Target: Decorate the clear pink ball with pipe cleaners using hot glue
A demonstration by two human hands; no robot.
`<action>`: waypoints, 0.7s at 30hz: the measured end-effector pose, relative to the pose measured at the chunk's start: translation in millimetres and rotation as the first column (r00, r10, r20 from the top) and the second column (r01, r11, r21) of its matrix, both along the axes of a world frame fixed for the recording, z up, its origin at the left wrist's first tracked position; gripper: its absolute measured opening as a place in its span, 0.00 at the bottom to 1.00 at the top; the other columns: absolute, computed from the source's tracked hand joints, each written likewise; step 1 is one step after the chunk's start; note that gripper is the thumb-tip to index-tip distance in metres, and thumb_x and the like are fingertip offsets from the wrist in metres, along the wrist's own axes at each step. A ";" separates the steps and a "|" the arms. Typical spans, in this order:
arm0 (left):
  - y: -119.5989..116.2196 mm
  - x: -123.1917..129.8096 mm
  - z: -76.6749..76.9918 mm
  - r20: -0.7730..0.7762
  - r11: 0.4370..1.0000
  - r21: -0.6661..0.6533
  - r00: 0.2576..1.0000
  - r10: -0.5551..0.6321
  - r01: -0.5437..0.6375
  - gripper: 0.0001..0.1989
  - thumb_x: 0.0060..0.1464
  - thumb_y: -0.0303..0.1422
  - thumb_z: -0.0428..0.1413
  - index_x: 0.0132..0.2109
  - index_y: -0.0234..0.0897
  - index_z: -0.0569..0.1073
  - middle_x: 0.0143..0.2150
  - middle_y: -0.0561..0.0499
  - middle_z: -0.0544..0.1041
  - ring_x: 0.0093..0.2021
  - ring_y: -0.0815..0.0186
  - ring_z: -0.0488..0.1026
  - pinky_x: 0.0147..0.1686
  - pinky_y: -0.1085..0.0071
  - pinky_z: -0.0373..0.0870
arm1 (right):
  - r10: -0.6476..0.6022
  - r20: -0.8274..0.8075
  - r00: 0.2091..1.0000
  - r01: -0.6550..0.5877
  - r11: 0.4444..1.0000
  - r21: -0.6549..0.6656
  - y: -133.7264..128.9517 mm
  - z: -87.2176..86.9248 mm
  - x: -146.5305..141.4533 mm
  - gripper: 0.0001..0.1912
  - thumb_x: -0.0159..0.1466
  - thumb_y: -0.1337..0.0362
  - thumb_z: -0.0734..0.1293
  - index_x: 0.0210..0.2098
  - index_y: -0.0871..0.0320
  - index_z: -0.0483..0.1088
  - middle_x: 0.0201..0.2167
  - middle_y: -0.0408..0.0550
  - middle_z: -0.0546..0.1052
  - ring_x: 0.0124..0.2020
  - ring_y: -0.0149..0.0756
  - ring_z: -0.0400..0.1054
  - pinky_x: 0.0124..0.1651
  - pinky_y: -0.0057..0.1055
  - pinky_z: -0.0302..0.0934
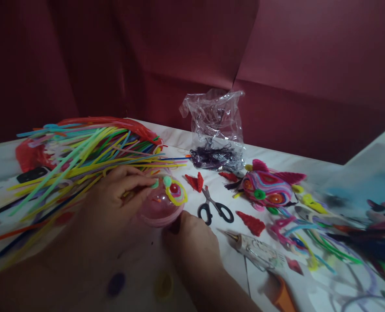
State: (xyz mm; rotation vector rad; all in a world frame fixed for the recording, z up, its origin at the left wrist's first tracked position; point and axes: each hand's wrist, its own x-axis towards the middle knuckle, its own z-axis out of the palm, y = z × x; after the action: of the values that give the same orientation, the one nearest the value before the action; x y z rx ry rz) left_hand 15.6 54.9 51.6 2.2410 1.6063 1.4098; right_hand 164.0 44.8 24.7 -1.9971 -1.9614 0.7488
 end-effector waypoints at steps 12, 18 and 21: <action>-5.6 1.9 1.6 0.003 0.995 -0.037 0.996 -0.090 0.090 0.09 0.55 0.25 0.54 0.40 0.39 0.77 0.40 0.50 0.72 0.43 0.64 0.72 0.46 0.62 0.71 | -0.008 -0.725 0.688 -0.094 0.991 -0.100 38.7 69.4 51.0 0.18 0.46 0.53 0.77 0.20 0.59 0.69 0.16 0.39 0.68 0.19 0.22 0.57 0.22 0.21 0.49; -6.5 4.5 5.0 -0.023 0.994 -0.025 0.994 -0.107 0.106 0.09 0.55 0.23 0.53 0.38 0.40 0.76 0.40 0.51 0.72 0.42 0.65 0.72 0.45 0.64 0.72 | 0.105 -0.653 0.750 -0.273 0.949 -0.161 54.1 76.0 29.8 0.16 0.44 0.57 0.77 0.22 0.62 0.71 0.17 0.40 0.70 0.19 0.21 0.58 0.21 0.20 0.46; -6.0 4.7 5.0 -0.017 0.992 -0.021 0.992 -0.121 0.121 0.10 0.54 0.22 0.53 0.38 0.41 0.76 0.40 0.52 0.73 0.42 0.65 0.72 0.46 0.64 0.72 | 0.098 -0.632 0.768 -0.262 0.950 -0.170 53.9 72.7 28.8 0.13 0.48 0.60 0.75 0.21 0.61 0.70 0.16 0.40 0.70 0.17 0.21 0.58 0.19 0.19 0.47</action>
State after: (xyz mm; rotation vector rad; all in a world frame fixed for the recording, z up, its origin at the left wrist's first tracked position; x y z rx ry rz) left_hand 20.3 48.9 56.5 2.3027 1.4549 1.3414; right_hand 192.8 98.7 97.4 -1.3928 -1.7137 1.5418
